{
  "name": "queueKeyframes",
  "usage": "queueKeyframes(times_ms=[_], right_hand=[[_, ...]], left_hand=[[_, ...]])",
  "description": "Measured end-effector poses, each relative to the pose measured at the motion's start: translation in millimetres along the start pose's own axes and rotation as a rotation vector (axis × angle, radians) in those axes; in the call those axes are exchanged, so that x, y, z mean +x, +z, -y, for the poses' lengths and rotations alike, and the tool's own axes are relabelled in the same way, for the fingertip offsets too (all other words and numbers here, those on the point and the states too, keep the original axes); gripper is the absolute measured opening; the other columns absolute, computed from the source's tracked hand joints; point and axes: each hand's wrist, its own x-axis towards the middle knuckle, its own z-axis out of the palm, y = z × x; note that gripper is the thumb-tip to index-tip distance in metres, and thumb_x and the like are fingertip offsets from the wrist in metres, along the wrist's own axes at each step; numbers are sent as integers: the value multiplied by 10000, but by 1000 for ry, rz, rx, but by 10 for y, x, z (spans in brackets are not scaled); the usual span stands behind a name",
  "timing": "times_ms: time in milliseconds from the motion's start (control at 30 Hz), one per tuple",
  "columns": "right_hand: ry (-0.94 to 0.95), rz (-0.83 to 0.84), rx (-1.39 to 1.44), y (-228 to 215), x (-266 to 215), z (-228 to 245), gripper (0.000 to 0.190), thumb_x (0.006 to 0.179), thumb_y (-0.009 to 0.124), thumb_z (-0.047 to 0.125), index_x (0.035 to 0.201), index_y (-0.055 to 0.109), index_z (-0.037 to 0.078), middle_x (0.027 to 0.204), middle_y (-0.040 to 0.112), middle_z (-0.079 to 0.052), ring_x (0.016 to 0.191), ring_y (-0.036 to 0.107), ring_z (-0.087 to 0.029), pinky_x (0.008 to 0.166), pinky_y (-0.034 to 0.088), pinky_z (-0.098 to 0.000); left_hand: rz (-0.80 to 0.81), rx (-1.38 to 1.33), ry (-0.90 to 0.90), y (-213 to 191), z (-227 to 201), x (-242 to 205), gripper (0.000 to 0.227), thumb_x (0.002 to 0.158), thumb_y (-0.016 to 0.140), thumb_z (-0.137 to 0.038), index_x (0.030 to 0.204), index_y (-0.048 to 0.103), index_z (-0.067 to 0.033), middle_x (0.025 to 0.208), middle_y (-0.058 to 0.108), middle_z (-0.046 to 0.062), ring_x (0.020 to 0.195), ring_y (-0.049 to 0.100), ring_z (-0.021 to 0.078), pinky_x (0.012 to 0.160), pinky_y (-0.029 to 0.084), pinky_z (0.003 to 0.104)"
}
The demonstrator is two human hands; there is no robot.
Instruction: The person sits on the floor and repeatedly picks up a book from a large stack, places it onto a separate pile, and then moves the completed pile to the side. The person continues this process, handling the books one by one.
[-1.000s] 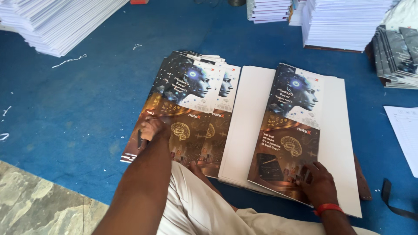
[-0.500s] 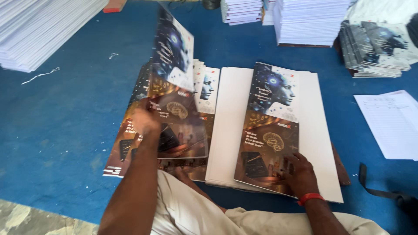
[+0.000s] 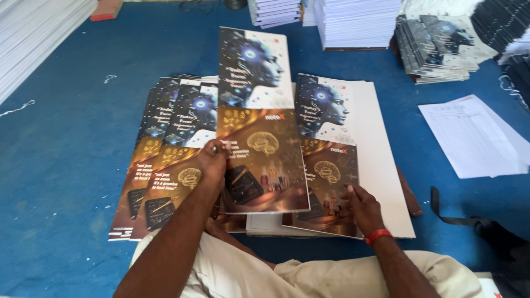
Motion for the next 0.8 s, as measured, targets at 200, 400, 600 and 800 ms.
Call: queueKeyframes(times_ms=[200,400,600,800], right_hand=[[132,249,348,-11,-66,143,792,974,424,594,1552,410,53,1059,729,-202,775,732,-220,632,647,-350],[108,318,132,10,-143,244,854,833,752,237,1566,342,82,969,756,-154,727,742,-215,638,629,-370],[47,152,-85,2,-13,-16,747,835,793,72,1505,465,27,830,782,-123,764,748,-182,704,595,-285],[73,-96,-246,-54,90,-168,582,856,769,75,1416,616,113,920,796,-112,823,762,-198,751,619,-318]], left_hand=[[169,272,-82,297,49,-449,129,917,748,-161,1022,672,-156,930,721,21,800,646,115,688,549,277],[389,96,-175,430,265,-683,344,958,678,-201,1289,626,-121,1061,746,44,880,703,120,777,594,287],[662,171,-189,473,236,-747,582,953,713,-193,1486,524,-56,1081,746,71,964,691,138,827,572,298],[638,282,-459,446,136,-735,838,883,710,-119,1590,263,-72,1202,681,209,992,706,262,849,640,439]])
